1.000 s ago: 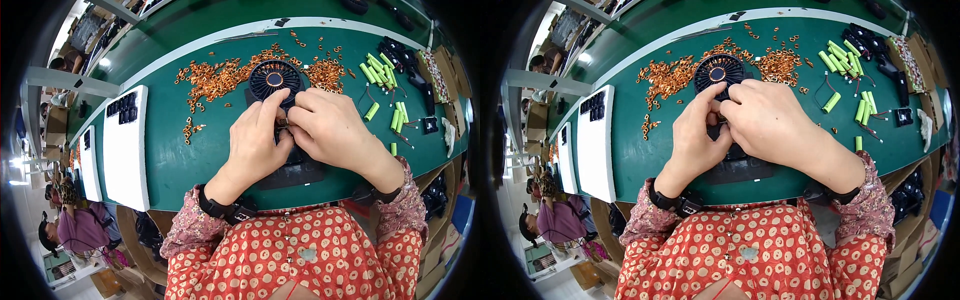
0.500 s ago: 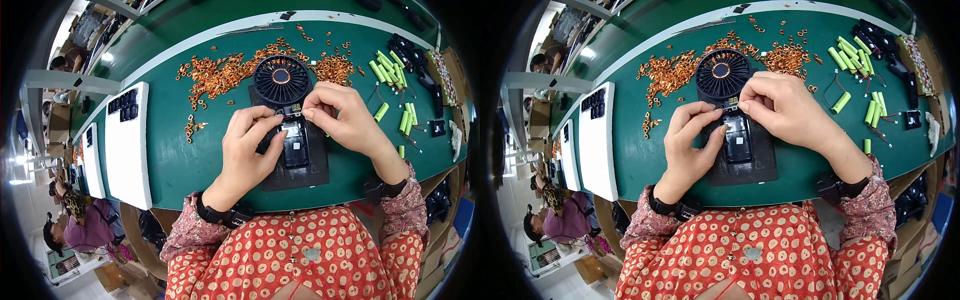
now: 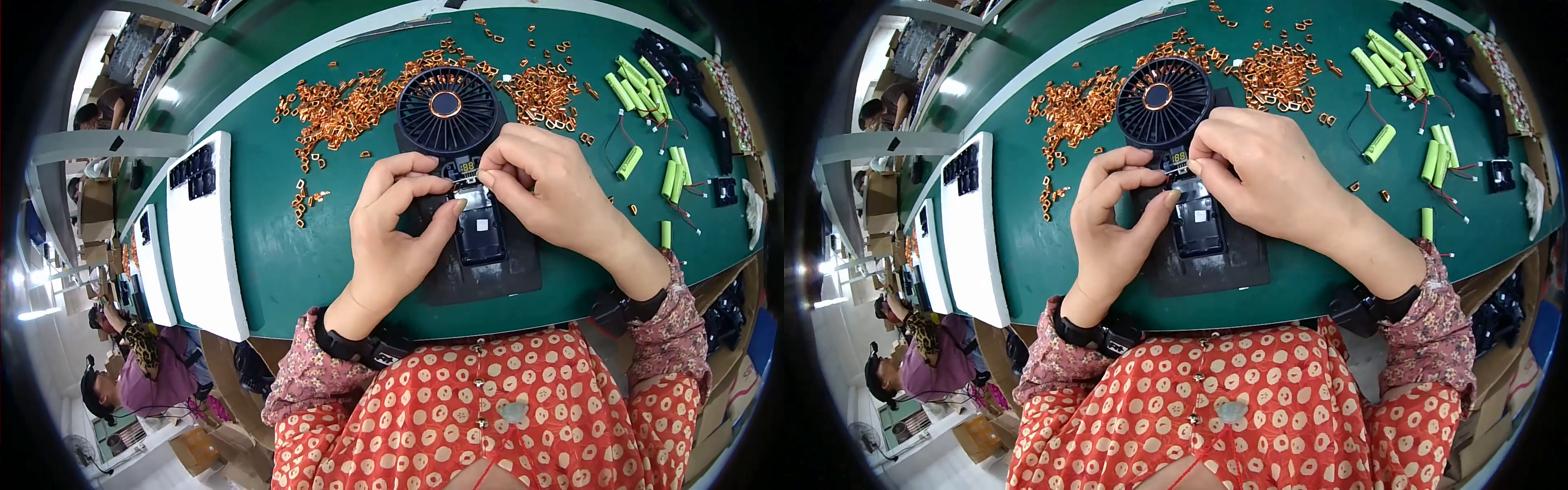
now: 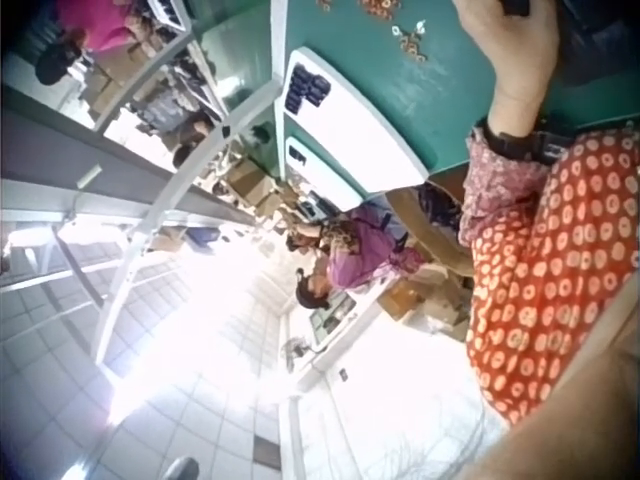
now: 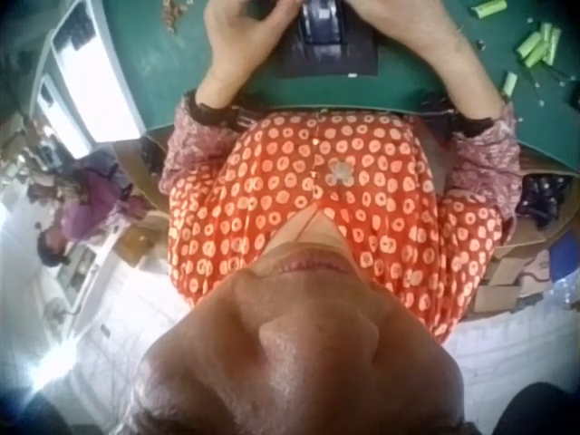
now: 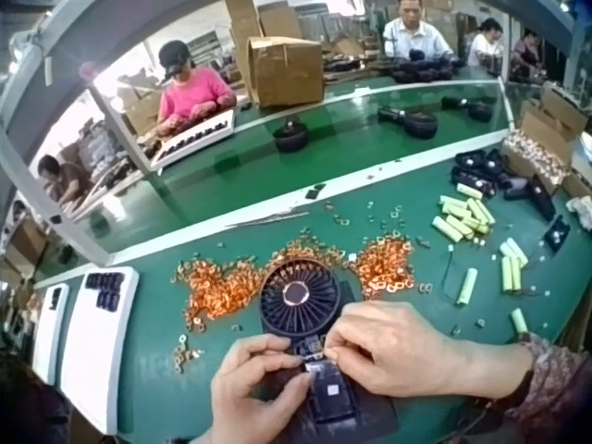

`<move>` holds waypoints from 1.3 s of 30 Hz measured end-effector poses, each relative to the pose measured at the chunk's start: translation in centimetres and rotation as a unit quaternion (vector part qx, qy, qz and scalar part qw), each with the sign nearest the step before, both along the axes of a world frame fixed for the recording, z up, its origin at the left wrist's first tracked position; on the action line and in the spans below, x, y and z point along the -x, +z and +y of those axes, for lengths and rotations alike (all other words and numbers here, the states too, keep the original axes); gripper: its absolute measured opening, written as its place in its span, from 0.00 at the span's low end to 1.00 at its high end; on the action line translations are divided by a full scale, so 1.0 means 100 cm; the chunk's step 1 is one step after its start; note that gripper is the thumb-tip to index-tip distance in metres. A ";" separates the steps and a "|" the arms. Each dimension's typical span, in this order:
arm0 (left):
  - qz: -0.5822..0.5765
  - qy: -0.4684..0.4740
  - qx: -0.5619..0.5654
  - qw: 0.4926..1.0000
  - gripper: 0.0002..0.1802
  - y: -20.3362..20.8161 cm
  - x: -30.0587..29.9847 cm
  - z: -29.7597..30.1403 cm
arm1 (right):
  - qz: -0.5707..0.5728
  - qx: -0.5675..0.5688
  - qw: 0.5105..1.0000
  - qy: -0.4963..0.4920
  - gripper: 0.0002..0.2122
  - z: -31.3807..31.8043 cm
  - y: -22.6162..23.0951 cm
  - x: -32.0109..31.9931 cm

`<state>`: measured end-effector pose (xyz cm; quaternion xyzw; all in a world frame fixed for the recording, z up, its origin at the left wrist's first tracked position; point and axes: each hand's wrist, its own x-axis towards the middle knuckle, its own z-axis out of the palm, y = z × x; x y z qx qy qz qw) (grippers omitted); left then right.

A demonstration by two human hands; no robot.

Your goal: Assembling a portable fan by inserting batteries and wiring components.

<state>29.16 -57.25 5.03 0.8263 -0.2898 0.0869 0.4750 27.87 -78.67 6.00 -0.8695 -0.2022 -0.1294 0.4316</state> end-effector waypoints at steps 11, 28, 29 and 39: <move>0.025 -0.004 0.020 0.999 0.14 -0.002 0.001 0.003 | -0.011 -0.034 0.999 0.004 0.03 0.005 -0.004 0.001; -0.156 -0.004 -0.031 0.987 0.19 -0.003 0.003 -0.004 | -0.058 0.084 0.995 0.011 0.04 0.009 0.010 0.001; -0.174 -0.006 -0.056 0.983 0.18 -0.001 0.004 -0.005 | -0.056 0.080 0.995 0.013 0.05 0.010 0.011 0.001; -0.240 0.000 -0.205 0.949 0.24 0.011 0.010 -0.006 | -0.049 0.015 0.996 -0.073 0.10 -0.023 0.003 0.031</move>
